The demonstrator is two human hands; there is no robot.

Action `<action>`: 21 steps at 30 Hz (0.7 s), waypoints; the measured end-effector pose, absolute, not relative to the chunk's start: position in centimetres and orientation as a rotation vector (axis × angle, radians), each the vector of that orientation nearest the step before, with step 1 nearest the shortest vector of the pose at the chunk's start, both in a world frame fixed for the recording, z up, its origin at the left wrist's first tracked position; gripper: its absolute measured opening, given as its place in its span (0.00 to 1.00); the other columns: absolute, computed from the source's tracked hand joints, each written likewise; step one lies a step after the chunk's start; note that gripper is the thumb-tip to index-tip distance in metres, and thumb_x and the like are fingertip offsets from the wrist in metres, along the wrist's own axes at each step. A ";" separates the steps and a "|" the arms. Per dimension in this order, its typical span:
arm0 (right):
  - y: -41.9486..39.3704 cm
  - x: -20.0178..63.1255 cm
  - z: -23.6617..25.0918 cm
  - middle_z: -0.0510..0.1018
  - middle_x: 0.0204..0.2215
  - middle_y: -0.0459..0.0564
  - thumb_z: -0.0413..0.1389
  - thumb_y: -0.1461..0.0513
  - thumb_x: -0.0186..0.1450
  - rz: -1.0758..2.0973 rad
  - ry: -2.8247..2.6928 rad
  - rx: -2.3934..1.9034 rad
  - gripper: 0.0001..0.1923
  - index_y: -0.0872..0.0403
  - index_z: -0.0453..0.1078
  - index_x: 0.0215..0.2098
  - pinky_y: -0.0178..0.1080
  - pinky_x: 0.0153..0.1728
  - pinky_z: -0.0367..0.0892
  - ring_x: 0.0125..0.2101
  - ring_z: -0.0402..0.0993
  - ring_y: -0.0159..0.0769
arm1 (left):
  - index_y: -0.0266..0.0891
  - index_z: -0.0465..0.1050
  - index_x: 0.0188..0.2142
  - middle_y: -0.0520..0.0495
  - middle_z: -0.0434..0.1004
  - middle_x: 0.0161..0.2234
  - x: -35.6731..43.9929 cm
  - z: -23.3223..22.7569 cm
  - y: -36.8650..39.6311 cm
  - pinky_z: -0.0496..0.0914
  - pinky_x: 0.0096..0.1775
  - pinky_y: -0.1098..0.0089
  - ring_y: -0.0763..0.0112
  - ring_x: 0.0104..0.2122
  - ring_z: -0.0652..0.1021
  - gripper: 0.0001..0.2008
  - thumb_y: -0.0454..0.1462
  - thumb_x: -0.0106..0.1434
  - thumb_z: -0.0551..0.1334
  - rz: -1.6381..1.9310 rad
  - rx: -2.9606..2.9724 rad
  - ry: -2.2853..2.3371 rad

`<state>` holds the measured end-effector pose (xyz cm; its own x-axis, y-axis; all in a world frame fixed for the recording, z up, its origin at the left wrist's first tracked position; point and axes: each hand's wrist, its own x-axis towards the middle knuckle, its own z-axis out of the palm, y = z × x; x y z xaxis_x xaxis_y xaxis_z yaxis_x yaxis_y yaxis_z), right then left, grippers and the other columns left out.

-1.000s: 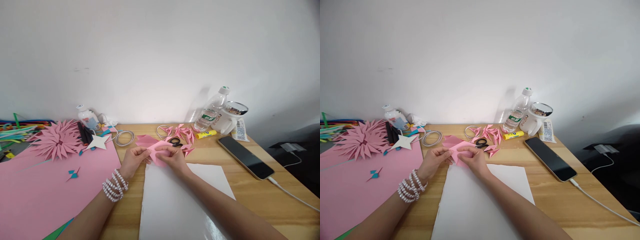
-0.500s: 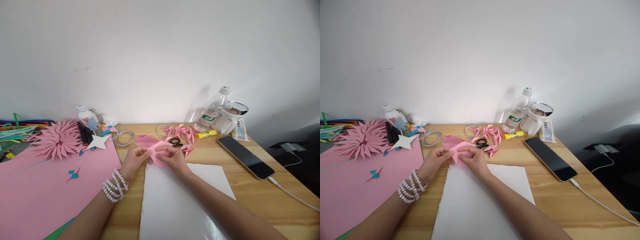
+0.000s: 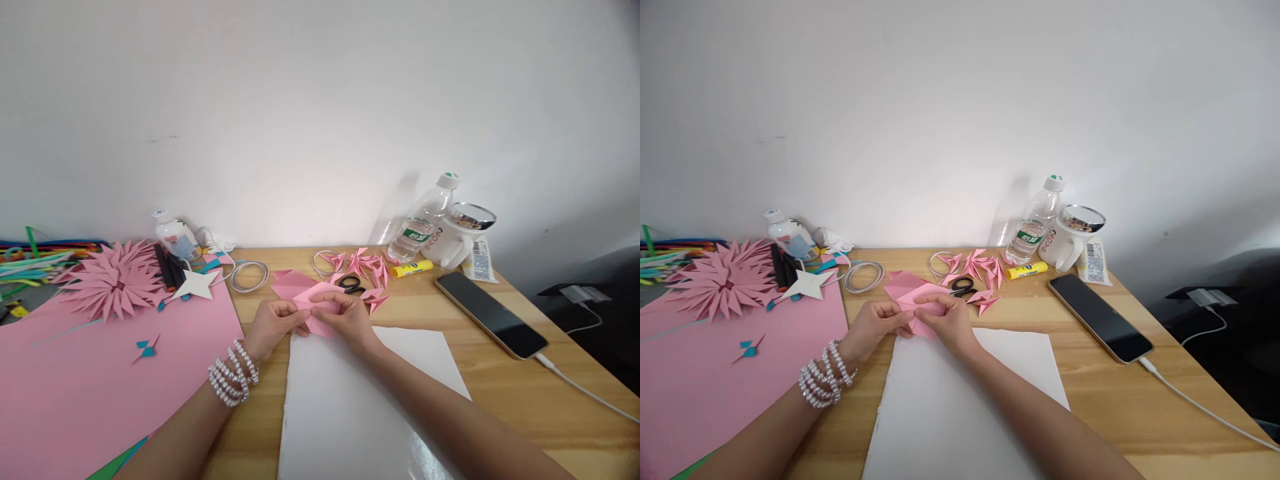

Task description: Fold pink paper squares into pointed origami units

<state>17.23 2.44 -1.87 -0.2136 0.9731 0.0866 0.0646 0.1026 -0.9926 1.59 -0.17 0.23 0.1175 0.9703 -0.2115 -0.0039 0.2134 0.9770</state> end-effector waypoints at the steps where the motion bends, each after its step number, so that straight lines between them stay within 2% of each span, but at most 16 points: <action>1: 2.4 17.2 -1.9 0.78 0.32 0.49 0.59 0.62 0.50 1.260 -1.461 -1.086 0.09 0.55 0.73 0.30 0.39 0.39 0.65 0.35 0.73 0.39 | 0.32 0.70 0.20 0.50 0.74 0.18 1.6 0.2 -0.2 0.72 0.28 0.71 0.72 0.21 0.76 0.11 0.40 0.48 0.66 0.978 1.086 1.200; 12: 2.5 17.2 -2.2 0.78 0.32 0.49 0.60 0.61 0.49 1.275 -1.427 -1.082 0.10 0.55 0.73 0.30 0.39 0.38 0.65 0.35 0.72 0.40 | 0.33 0.70 0.20 0.52 0.73 0.19 1.5 0.0 -0.1 0.73 0.29 0.70 0.72 0.22 0.76 0.10 0.38 0.48 0.66 0.996 1.084 1.135; 18: 2.6 17.2 -2.1 0.78 0.32 0.49 0.61 0.61 0.48 1.227 -1.422 -1.103 0.10 0.54 0.74 0.30 0.39 0.39 0.64 0.35 0.72 0.39 | 0.31 0.70 0.22 0.44 0.77 0.21 1.6 0.1 -0.1 0.74 0.31 0.65 0.65 0.25 0.78 0.12 0.40 0.48 0.66 0.869 1.047 1.165; 21: 2.6 17.2 -2.0 0.78 0.33 0.49 0.61 0.60 0.48 1.232 -1.416 -1.115 0.10 0.54 0.74 0.30 0.40 0.40 0.64 0.36 0.72 0.39 | 0.31 0.69 0.21 0.43 0.78 0.21 1.7 0.2 -0.2 0.74 0.32 0.65 0.62 0.27 0.79 0.12 0.39 0.47 0.67 0.863 1.010 1.200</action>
